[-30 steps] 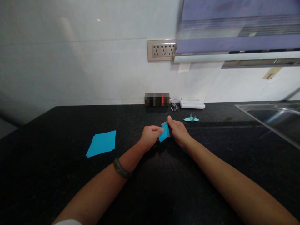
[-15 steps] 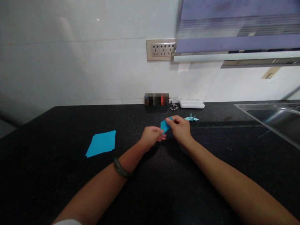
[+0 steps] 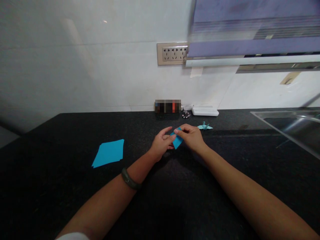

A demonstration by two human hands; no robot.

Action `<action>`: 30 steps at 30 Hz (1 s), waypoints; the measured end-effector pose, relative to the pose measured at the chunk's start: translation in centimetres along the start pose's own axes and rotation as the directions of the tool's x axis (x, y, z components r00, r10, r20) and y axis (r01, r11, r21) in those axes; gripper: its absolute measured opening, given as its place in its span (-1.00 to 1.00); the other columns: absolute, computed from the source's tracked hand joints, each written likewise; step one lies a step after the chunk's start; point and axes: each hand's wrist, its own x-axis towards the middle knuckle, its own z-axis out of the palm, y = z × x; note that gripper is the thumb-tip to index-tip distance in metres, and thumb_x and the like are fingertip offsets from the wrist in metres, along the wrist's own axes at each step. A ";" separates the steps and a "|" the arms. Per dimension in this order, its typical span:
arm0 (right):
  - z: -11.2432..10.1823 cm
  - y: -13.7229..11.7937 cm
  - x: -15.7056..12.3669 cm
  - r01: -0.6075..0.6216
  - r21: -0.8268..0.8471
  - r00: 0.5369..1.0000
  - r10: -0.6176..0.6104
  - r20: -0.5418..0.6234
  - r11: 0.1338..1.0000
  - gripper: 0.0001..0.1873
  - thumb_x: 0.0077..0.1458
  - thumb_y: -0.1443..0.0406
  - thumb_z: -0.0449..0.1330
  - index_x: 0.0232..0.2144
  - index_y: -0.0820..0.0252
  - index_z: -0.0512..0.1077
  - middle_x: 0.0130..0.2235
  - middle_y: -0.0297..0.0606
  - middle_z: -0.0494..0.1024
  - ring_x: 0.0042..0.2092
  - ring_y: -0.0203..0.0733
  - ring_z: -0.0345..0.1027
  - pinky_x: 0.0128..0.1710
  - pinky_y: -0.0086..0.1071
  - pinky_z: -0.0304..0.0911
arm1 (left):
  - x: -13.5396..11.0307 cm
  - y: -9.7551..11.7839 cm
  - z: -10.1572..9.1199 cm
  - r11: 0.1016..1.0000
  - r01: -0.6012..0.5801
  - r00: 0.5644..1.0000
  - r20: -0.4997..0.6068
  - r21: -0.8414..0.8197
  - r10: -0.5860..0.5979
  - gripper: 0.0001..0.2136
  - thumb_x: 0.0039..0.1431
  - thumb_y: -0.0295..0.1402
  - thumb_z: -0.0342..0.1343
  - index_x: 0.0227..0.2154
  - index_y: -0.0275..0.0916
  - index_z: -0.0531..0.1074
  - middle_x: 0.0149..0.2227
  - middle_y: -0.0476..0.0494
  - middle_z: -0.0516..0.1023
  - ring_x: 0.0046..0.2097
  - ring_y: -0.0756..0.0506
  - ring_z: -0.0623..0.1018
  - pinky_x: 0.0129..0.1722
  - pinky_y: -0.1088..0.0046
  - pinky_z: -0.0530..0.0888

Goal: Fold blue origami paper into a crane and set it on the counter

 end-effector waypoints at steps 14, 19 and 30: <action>1.6 1.2 -0.9 -0.135 -0.256 0.989 0.146 0.024 0.957 -0.75 -0.08 0.16 0.11 -0.62 0.21 0.37 -0.62 -0.36 0.35 -0.56 -0.31 0.17 -0.56 -0.44 0.03 | 0.6 -1.0 -0.5 0.983 -0.115 0.981 -0.141 0.145 0.135 -0.74 -0.03 -0.24 0.06 -0.39 -0.34 0.49 -0.52 -0.05 0.46 -0.49 0.03 0.41 -0.41 0.50 0.37; 1.8 1.1 -1.1 -0.137 -0.279 0.990 0.130 -0.045 0.950 -0.77 -0.02 0.25 0.01 -0.62 0.19 0.34 -0.62 -0.36 0.33 -0.53 -0.30 0.17 -0.53 -0.43 0.01 | 0.5 -1.1 -0.6 0.910 -0.174 0.966 -0.114 0.375 0.232 -0.74 -0.05 -0.24 0.06 -0.37 -0.29 0.52 -0.49 -0.04 0.48 -0.45 -0.01 0.40 -0.46 0.53 0.33; 2.7 0.7 -2.0 -0.143 -0.249 0.990 0.140 -0.030 0.958 -0.84 -0.11 0.34 0.03 -0.51 0.19 0.42 -0.57 -0.33 0.42 -0.52 -0.28 0.24 -0.50 -0.42 0.10 | 0.0 -0.4 -0.7 0.894 -0.136 0.920 -0.281 0.427 0.274 -0.80 -0.08 -0.25 0.09 -0.60 -0.28 0.48 -0.63 -0.01 0.41 -0.49 -0.02 0.40 -0.54 0.56 0.28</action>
